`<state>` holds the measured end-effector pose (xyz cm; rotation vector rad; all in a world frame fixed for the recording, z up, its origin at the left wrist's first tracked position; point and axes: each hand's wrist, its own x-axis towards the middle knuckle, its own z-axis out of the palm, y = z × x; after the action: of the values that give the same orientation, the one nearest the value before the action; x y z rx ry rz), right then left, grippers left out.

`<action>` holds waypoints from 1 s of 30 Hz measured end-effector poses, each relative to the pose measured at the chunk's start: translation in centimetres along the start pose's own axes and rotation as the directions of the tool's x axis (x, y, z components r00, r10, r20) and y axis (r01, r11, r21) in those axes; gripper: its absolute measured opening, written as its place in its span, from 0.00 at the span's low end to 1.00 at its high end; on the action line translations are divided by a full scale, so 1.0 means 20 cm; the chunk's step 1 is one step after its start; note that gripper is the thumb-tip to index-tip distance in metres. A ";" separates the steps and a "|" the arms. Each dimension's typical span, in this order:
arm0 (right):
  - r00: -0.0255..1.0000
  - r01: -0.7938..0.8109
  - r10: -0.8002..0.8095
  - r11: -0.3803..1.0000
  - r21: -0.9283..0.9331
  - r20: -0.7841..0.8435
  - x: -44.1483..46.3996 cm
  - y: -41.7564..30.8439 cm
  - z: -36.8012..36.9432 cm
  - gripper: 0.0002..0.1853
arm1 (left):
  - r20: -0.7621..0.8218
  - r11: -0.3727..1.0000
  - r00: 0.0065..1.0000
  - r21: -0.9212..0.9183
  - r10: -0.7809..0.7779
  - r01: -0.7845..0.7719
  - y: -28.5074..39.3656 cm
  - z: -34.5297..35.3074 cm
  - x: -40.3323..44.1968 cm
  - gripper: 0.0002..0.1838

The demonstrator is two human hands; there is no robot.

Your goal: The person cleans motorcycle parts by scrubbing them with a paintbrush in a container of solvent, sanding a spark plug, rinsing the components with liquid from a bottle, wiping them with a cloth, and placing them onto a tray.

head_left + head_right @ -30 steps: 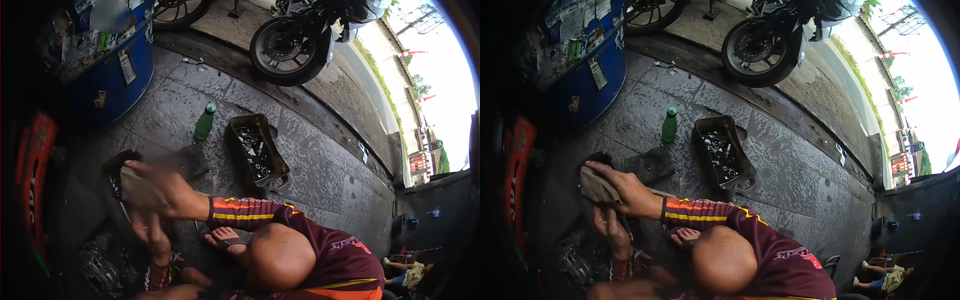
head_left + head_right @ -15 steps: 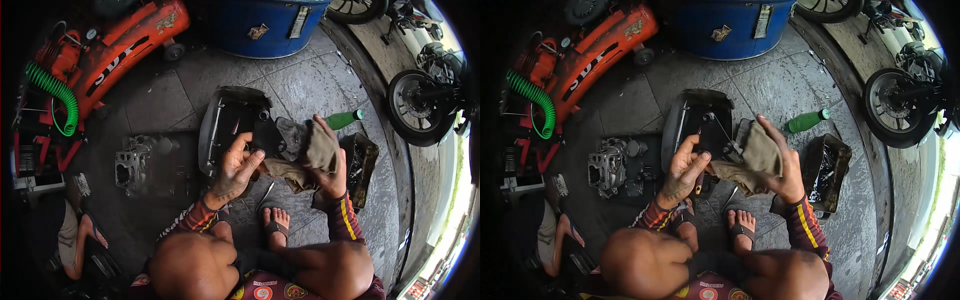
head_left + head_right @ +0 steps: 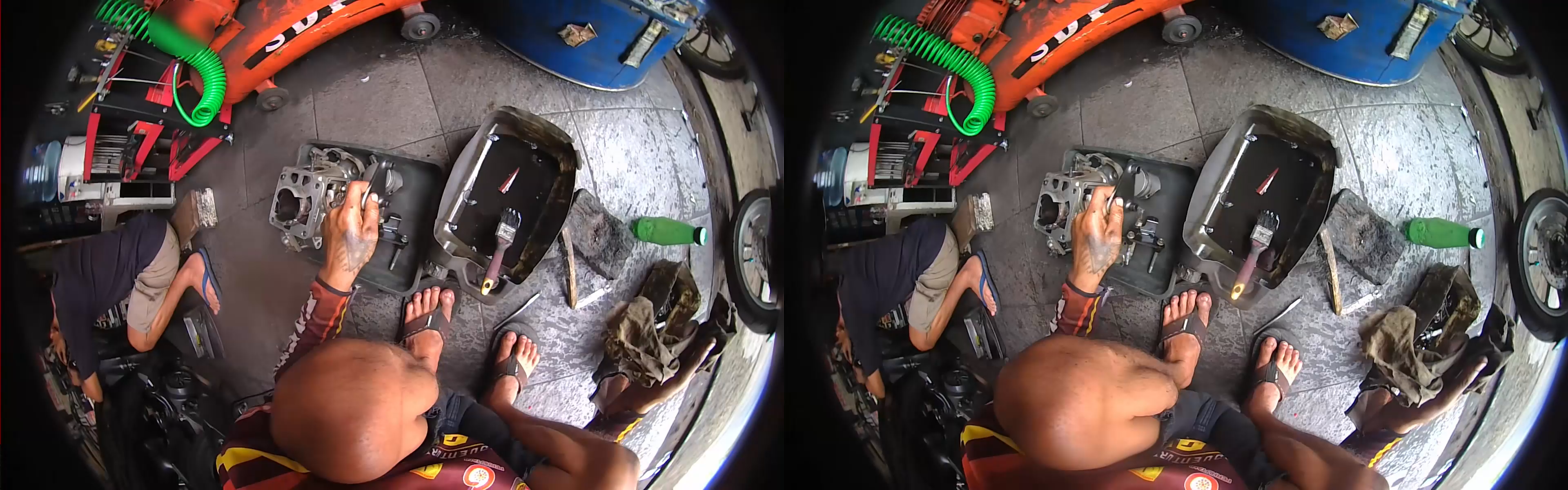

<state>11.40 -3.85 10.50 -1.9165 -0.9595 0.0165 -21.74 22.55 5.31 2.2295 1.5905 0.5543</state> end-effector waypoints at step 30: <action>0.784 -0.539 0.577 0.816 -0.209 0.230 -0.56 0.34 -0.16 0.36 | 0.407 0.891 0.866 0.215 0.290 -0.400 -0.13 0.35 0.03 0.17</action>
<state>9.08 -14.91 2.92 -2.3071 -0.5373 0.6099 -20.17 23.64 -1.96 2.6724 1.1416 -0.0308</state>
